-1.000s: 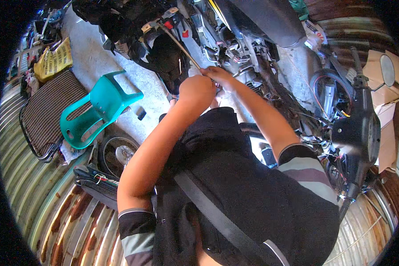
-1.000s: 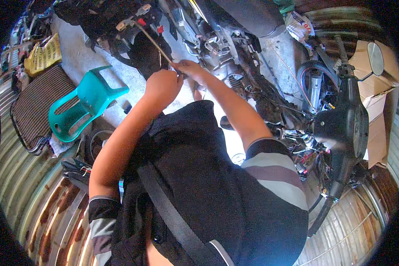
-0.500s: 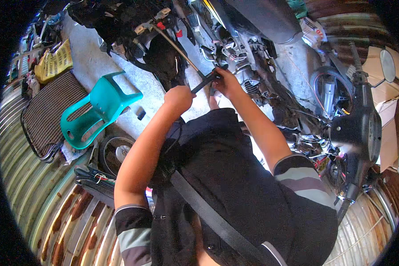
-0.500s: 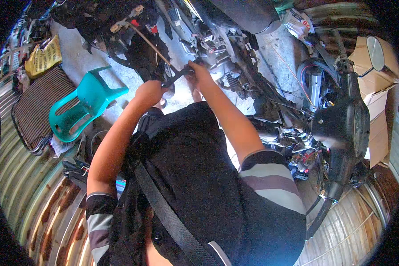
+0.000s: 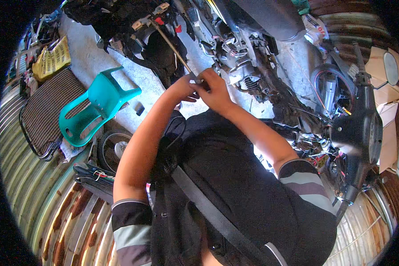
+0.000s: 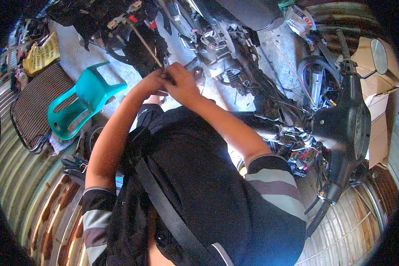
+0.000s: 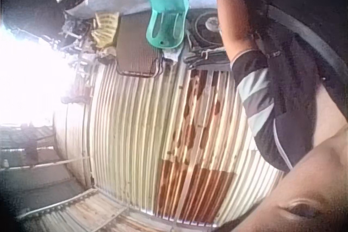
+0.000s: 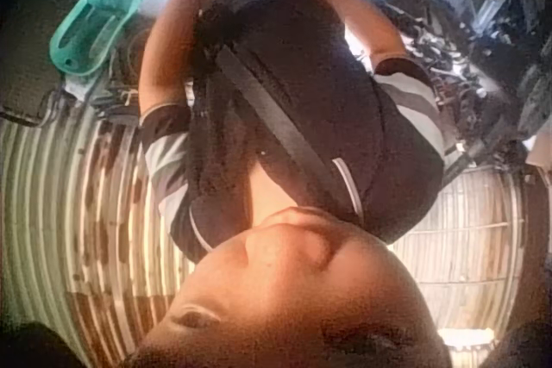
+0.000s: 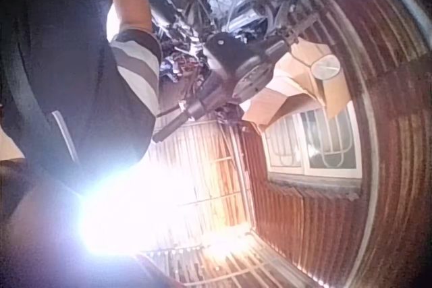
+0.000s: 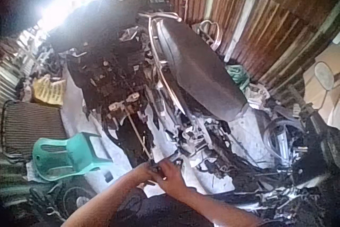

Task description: Loosen and adjust components on a motorcycle using a T-handle wrench.

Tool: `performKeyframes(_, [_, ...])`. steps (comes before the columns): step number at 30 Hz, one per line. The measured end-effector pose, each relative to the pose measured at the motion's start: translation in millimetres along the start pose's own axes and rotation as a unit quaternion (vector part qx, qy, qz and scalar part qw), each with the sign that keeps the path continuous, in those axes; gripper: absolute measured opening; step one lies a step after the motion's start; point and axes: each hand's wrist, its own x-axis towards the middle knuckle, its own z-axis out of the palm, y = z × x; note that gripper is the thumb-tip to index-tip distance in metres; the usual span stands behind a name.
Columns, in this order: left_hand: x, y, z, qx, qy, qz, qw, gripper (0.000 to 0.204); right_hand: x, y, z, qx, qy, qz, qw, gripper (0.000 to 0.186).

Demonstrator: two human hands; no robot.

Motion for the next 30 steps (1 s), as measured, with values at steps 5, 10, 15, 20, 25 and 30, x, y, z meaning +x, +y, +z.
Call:
performKeyframes(5, [-21, -3, -3, -0.121, -0.053, 0.060, 0.989, 0.040, 1, 4, -1, 0.126, -0.034, 0.124, 0.984, 0.021])
performKeyframes(10, [-14, -5, 0, -0.367, -0.107, 0.034, 0.923, 0.056, -4, 19, -3, 0.173, -0.099, 0.195, 0.960, 0.028])
performKeyframes(15, [-14, 8, 13, -0.243, 0.027, -0.018, 0.970, 0.042, -40, 37, 6, 0.459, 0.028, 0.383, 0.801, 0.045])
performKeyframes(20, [-14, 7, 8, -0.265, 0.007, -0.036, 0.964, 0.030, -69, 81, 29, 0.501, 0.041, 0.576, 0.645, 0.070])
performKeyframes(25, [-6, 0, -9, -0.114, -0.094, 0.111, 0.983, 0.029, -45, 117, 50, 0.694, 0.015, 0.453, 0.560, 0.038])
performKeyframes(30, [-6, -4, -23, 0.022, -0.028, -0.023, 0.999, 0.028, -10, 108, 26, 0.560, 0.106, 0.472, 0.673, 0.021])
